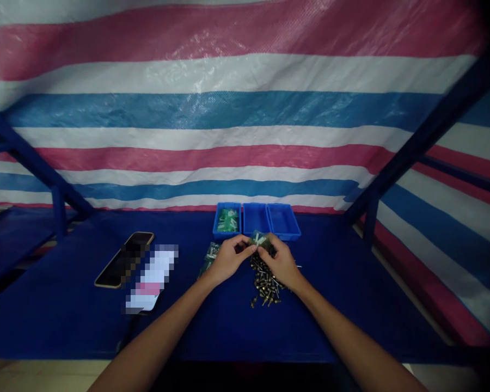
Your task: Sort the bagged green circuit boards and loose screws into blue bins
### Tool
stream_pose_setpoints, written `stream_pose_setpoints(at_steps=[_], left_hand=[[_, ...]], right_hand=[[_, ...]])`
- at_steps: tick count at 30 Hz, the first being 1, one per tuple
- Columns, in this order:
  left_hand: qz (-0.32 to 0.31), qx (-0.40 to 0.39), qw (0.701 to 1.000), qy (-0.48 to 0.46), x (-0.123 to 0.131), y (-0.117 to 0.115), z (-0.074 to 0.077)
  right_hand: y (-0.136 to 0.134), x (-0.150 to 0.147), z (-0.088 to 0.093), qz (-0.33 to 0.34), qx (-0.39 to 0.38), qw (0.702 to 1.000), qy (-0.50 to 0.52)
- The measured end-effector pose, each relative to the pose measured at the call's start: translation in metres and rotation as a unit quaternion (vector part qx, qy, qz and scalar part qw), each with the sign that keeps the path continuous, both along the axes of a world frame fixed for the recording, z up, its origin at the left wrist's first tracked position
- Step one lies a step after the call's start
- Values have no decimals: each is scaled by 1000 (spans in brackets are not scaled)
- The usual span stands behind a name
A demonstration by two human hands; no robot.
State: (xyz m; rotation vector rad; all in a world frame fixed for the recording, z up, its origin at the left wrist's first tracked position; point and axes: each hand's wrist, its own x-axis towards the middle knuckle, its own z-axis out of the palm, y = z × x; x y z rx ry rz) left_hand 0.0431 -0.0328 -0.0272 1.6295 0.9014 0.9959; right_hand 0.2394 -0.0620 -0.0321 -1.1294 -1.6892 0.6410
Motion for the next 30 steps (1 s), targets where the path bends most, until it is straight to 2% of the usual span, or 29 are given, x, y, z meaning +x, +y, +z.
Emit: stream_pose_setpoints(at_steps=[9, 16, 30], left_hand=[[-13, 3, 1000, -4, 2, -3, 1], [20, 10, 999, -36, -1, 0, 4], [49, 33, 998, -36, 0, -3, 5]], right_hand=[[-2, -1, 4, -7, 1, 1000, -5], [-2, -5, 6, -9, 6, 1000, 25], [-1, -4, 6, -19, -3, 999, 42]])
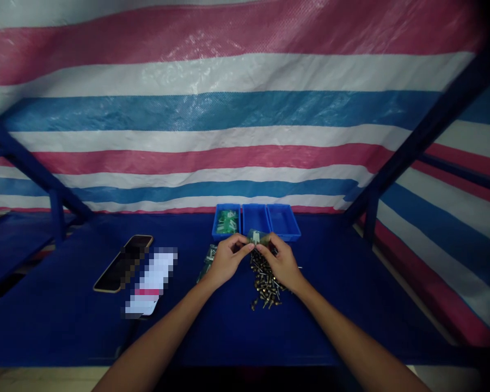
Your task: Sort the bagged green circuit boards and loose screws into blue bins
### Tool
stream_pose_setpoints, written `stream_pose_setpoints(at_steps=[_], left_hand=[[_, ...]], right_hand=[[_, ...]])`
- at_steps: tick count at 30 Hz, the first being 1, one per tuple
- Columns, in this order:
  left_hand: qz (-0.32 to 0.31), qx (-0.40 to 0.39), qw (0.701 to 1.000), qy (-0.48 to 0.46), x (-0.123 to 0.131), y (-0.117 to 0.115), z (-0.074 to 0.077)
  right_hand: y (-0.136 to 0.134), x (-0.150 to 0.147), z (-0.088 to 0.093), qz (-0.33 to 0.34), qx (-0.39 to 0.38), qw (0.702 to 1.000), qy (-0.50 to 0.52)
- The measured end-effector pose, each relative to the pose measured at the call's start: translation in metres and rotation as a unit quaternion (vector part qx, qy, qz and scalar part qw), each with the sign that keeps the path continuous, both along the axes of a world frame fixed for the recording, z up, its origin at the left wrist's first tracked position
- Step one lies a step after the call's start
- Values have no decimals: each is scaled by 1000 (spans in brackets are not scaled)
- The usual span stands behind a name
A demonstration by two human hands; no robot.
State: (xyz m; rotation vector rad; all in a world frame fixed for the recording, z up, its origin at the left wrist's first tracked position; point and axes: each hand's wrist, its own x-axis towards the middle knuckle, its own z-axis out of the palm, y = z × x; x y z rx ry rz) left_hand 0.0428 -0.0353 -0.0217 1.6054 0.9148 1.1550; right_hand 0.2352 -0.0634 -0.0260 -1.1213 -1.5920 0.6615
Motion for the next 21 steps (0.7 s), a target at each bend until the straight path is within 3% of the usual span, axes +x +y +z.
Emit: stream_pose_setpoints(at_steps=[21], left_hand=[[-2, -28, 1000, 4, 2, 1, -4]], right_hand=[[2, 3, 1, 11, -22, 999, 25]])
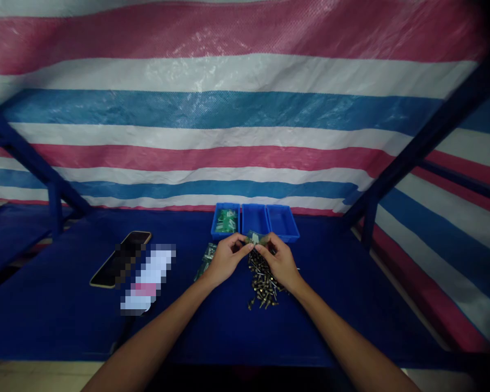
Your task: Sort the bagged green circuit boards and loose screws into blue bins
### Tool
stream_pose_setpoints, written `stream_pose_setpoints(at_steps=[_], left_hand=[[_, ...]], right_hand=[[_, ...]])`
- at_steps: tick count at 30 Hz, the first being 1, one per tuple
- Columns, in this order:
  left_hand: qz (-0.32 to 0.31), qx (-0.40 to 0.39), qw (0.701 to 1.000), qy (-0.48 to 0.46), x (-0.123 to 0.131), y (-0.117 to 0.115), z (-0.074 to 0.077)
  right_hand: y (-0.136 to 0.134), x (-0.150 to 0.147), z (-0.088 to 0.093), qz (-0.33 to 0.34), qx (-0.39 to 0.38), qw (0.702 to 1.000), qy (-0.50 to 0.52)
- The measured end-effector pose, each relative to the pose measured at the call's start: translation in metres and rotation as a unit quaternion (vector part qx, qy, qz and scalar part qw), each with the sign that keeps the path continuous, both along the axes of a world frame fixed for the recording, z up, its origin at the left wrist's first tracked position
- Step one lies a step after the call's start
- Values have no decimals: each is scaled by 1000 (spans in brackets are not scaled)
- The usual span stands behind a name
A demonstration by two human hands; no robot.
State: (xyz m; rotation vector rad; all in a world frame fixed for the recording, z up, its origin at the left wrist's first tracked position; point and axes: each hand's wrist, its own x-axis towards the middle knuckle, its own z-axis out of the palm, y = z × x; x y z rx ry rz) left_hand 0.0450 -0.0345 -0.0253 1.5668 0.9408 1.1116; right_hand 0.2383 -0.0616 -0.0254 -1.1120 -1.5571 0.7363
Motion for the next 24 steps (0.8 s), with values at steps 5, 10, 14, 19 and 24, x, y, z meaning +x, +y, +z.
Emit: stream_pose_setpoints(at_steps=[5, 10, 14, 19, 24], left_hand=[[-3, 17, 1000, 13, -1, 0, 1], [-8, 27, 999, 15, -2, -2, 3], [-8, 22, 1000, 3, -1, -2, 2], [2, 4, 1000, -8, 0, 0, -1], [9, 7, 1000, 4, 0, -1, 0]], right_hand=[[0, -1, -2, -1, -1, 1000, 3], [1, -1, -3, 12, 4, 1000, 2], [-1, -2, 0, 4, 6, 1000, -2], [-2, -3, 1, -16, 7, 1000, -4], [0, -2, -2, -23, -2, 1000, 9]])
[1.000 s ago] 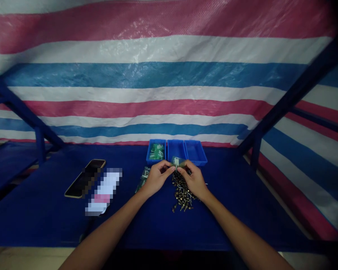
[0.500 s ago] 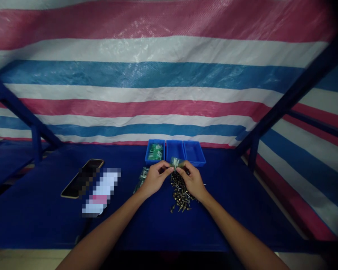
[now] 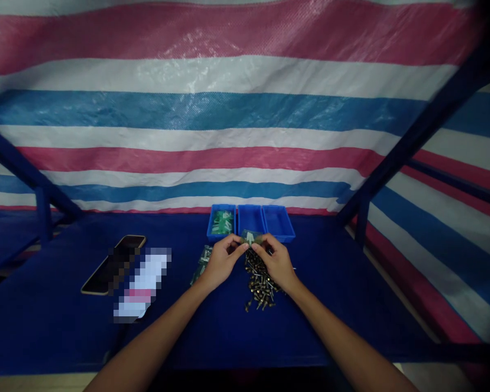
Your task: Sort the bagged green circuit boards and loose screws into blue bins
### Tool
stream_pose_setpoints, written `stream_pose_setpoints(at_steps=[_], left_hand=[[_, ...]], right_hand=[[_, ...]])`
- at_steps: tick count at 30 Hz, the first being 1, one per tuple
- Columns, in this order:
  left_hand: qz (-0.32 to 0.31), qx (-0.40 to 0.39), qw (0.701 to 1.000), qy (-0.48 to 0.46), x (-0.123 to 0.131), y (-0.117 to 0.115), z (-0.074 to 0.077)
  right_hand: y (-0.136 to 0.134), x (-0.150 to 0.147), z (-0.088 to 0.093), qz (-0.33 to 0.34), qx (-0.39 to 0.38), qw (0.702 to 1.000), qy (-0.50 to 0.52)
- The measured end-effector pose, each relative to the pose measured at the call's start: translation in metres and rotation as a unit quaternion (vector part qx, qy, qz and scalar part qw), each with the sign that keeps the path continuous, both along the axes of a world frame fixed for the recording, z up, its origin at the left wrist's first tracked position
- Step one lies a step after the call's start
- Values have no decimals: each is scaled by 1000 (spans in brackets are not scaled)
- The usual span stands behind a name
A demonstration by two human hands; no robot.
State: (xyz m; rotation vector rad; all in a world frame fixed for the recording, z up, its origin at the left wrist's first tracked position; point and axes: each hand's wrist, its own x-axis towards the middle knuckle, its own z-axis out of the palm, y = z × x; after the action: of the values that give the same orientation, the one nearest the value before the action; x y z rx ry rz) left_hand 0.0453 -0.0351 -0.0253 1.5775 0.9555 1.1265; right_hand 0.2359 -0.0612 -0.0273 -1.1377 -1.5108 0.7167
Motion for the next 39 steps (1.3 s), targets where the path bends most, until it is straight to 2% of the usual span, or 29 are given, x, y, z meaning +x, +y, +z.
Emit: stream_pose_setpoints(at_steps=[4, 15, 23, 33, 39], left_hand=[[15, 10, 1000, 19, 0, -1, 2], [-15, -4, 1000, 8, -1, 1, 1], [-10, -6, 1000, 5, -1, 1, -2], [-16, -8, 999, 30, -3, 1, 7], [-13, -16, 1000, 18, -3, 5, -2]], right_hand=[[2, 1, -1, 10, -15, 1000, 8], [0, 2, -4, 45, -24, 999, 1], [1, 2, -8, 58, -26, 998, 8], [1, 2, -7, 50, -16, 999, -9], [1, 1, -10, 53, -11, 998, -24]])
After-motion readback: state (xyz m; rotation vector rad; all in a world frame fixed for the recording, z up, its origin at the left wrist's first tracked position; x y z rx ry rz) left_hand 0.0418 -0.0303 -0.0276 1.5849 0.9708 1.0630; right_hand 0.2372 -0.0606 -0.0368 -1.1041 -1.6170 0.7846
